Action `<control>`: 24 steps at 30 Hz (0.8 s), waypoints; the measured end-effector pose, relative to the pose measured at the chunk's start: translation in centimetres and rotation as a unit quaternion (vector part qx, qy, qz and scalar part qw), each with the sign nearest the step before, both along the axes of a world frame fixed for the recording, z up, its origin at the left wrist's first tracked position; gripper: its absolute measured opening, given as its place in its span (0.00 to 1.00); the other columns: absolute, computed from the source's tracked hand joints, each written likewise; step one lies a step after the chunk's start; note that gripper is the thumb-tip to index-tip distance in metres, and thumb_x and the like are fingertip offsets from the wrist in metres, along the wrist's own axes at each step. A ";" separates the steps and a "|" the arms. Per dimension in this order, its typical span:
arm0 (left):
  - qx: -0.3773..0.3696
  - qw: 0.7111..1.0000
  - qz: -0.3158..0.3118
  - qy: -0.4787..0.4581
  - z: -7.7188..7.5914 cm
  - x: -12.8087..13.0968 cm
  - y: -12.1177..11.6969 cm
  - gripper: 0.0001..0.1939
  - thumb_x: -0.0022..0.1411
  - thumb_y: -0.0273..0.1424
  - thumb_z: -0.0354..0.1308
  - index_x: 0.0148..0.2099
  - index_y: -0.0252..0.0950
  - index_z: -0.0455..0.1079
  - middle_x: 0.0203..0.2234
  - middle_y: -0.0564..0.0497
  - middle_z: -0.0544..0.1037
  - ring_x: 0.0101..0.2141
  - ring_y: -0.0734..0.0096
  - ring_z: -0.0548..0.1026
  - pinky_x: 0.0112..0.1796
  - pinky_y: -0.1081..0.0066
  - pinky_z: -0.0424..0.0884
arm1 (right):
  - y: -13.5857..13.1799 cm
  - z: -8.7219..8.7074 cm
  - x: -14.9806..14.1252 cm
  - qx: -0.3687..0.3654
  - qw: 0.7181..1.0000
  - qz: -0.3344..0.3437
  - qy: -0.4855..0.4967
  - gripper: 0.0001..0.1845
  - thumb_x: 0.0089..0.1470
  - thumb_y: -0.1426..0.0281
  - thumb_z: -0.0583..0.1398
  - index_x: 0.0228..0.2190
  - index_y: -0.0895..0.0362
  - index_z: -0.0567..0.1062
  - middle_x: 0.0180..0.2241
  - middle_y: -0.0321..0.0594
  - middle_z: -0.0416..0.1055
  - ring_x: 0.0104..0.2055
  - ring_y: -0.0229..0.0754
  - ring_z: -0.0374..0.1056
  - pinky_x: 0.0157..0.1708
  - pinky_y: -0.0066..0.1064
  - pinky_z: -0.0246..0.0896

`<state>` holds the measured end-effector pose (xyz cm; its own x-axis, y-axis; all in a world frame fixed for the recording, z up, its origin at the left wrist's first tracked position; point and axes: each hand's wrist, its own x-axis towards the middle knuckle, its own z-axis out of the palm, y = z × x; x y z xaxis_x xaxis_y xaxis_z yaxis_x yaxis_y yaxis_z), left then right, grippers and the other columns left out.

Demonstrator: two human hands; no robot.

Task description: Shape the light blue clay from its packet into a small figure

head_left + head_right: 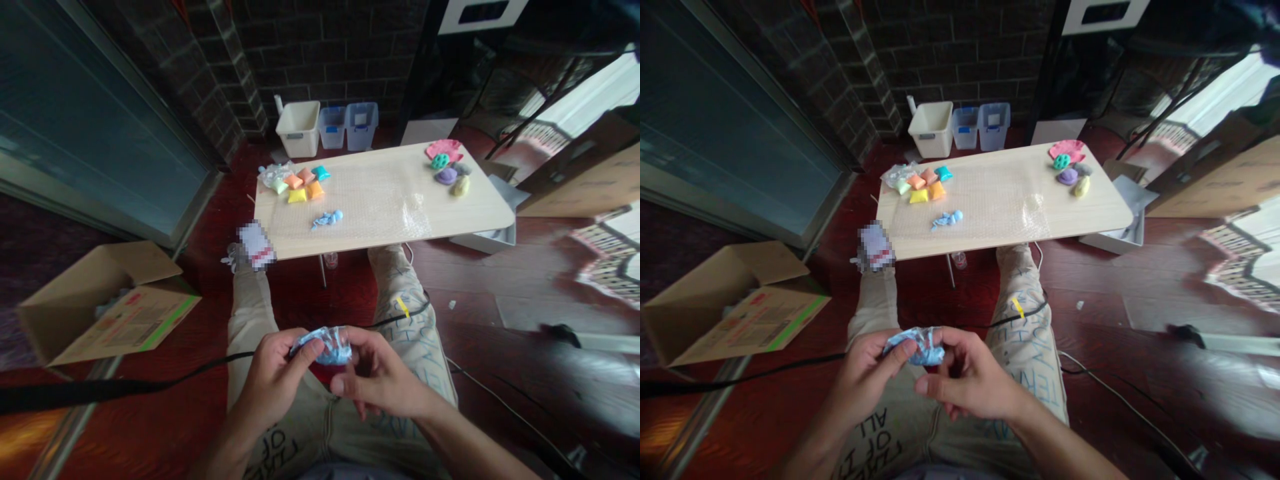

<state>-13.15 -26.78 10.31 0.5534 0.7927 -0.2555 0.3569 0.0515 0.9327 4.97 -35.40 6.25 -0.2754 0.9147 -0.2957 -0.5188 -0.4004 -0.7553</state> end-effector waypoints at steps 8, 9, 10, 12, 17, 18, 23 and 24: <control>0.034 0.999 0.021 0.001 0.2 0.1 0.2 0.20 0.71 0.42 0.57 0.31 0.34 0.76 0.24 0.49 0.79 0.27 0.68 0.73 0.29 0.74 0.66 | 0.3 0.1 -0.8 0.019 0.999 -0.035 0.019 0.30 0.52 0.60 0.75 0.53 0.55 0.76 0.28 0.33 0.77 0.15 0.26 0.63 0.14 0.16 0.64; 0.031 0.999 0.018 0.001 0.2 0.0 0.3 0.19 0.72 0.42 0.57 0.33 0.34 0.77 0.27 0.48 0.80 0.29 0.67 0.75 0.31 0.73 0.68 | 0.3 0.1 -0.7 0.021 0.999 -0.028 0.015 0.31 0.52 0.60 0.75 0.54 0.56 0.76 0.29 0.34 0.78 0.15 0.26 0.64 0.14 0.17 0.65; 0.028 1.000 0.013 0.002 0.1 -0.1 0.3 0.18 0.72 0.42 0.57 0.35 0.34 0.78 0.29 0.47 0.82 0.30 0.65 0.77 0.33 0.72 0.69 | 0.3 0.2 -0.6 0.020 1.000 -0.014 0.012 0.32 0.52 0.59 0.75 0.55 0.57 0.77 0.29 0.35 0.79 0.15 0.27 0.64 0.15 0.18 0.65; 0.032 0.999 0.007 0.013 -0.1 -0.3 0.3 0.18 0.71 0.42 0.58 0.36 0.34 0.79 0.30 0.46 0.83 0.31 0.63 0.77 0.34 0.71 0.70 | 0.3 0.3 -0.4 0.008 1.000 0.003 0.003 0.31 0.52 0.58 0.74 0.53 0.59 0.78 0.25 0.35 0.78 0.14 0.28 0.64 0.14 0.18 0.63; 0.094 0.994 0.029 0.053 -0.2 -0.4 0.0 0.20 0.70 0.41 0.58 0.29 0.35 0.76 0.22 0.48 0.78 0.25 0.67 0.72 0.28 0.72 0.64 | 0.2 0.4 -0.3 -0.010 1.000 0.012 -0.012 0.26 0.50 0.59 0.75 0.45 0.61 0.80 0.19 0.30 0.73 0.13 0.28 0.62 0.14 0.17 0.62; 0.102 0.993 0.028 0.055 -0.1 -0.4 0.0 0.20 0.70 0.41 0.58 0.28 0.35 0.75 0.21 0.49 0.77 0.24 0.67 0.72 0.27 0.72 0.64 | 0.2 0.3 -0.4 -0.009 1.000 0.019 -0.004 0.27 0.49 0.59 0.76 0.46 0.61 0.79 0.19 0.29 0.73 0.13 0.28 0.62 0.14 0.17 0.63; 0.130 0.990 0.025 0.045 0.6 -0.2 -0.3 0.20 0.70 0.40 0.58 0.27 0.36 0.73 0.20 0.50 0.76 0.24 0.68 0.72 0.28 0.72 0.64 | 0.0 0.4 -1.8 -0.008 0.997 -0.013 0.070 0.29 0.50 0.59 0.75 0.48 0.59 0.76 0.17 0.26 0.69 0.11 0.28 0.59 0.12 0.17 0.60; 0.131 0.990 0.029 0.038 0.7 -0.3 -0.3 0.20 0.70 0.39 0.58 0.27 0.36 0.73 0.21 0.50 0.76 0.24 0.68 0.72 0.28 0.73 0.64 | 0.0 0.5 -2.1 -0.008 0.996 -0.026 0.086 0.28 0.50 0.59 0.75 0.47 0.59 0.76 0.16 0.24 0.68 0.11 0.28 0.58 0.12 0.18 0.60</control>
<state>-13.40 -27.11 11.00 0.4914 0.8676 -0.0767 0.4310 -0.1657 0.8870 2.86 -35.37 6.78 -0.2765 0.9243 -0.2633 -0.6601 -0.3817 -0.6470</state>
